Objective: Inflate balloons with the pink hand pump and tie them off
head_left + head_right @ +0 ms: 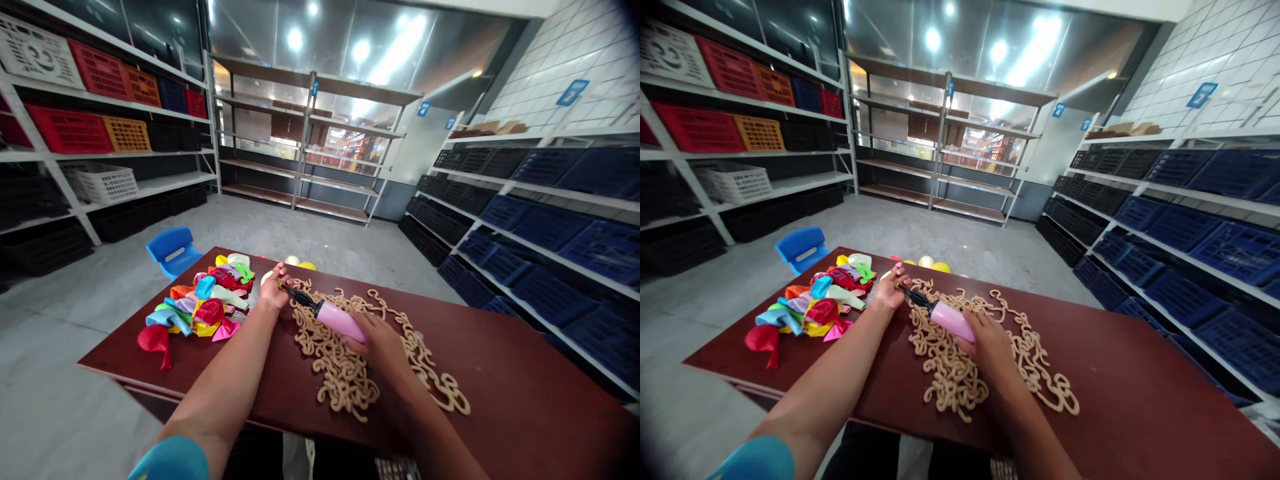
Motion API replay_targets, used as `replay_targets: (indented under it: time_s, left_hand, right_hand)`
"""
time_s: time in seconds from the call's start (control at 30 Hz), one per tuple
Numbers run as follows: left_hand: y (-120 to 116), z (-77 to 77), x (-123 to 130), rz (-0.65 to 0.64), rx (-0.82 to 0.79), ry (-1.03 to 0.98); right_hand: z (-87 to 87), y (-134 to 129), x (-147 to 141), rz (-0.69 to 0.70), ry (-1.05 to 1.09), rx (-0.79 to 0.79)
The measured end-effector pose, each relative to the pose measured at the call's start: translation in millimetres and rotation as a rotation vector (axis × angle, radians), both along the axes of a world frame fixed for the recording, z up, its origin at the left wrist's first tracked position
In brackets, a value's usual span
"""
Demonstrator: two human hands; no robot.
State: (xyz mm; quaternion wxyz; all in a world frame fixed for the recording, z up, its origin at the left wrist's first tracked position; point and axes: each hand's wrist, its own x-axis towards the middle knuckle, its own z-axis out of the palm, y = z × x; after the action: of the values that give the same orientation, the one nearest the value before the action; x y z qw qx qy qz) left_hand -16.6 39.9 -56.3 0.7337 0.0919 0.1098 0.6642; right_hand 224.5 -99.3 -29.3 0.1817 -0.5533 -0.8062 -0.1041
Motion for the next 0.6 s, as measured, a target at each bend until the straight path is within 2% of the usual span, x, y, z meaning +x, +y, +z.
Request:
replay_targets:
  time_s: [0.2, 0.37, 0.47, 0.6]
  left_hand:
    - [1, 0.7, 9, 0.248, -0.052, 0.222]
    - [5, 2.7, 4, 0.444, -0.13, 0.254]
    - [9, 2.2, -5, 0.469, -0.147, 0.218]
    - [11, -2.0, -15, 0.364, -0.203, 0.128]
  right_hand:
    - [4.9, 9, -13, -0.001, 0.006, -0.019]
    - [10.1, 30, -27, 0.04, -0.036, -0.06]
    - [11.7, 47, -34, 0.068, -0.048, -0.085]
    - [7.3, 64, -37, 0.11, -0.022, -0.116]
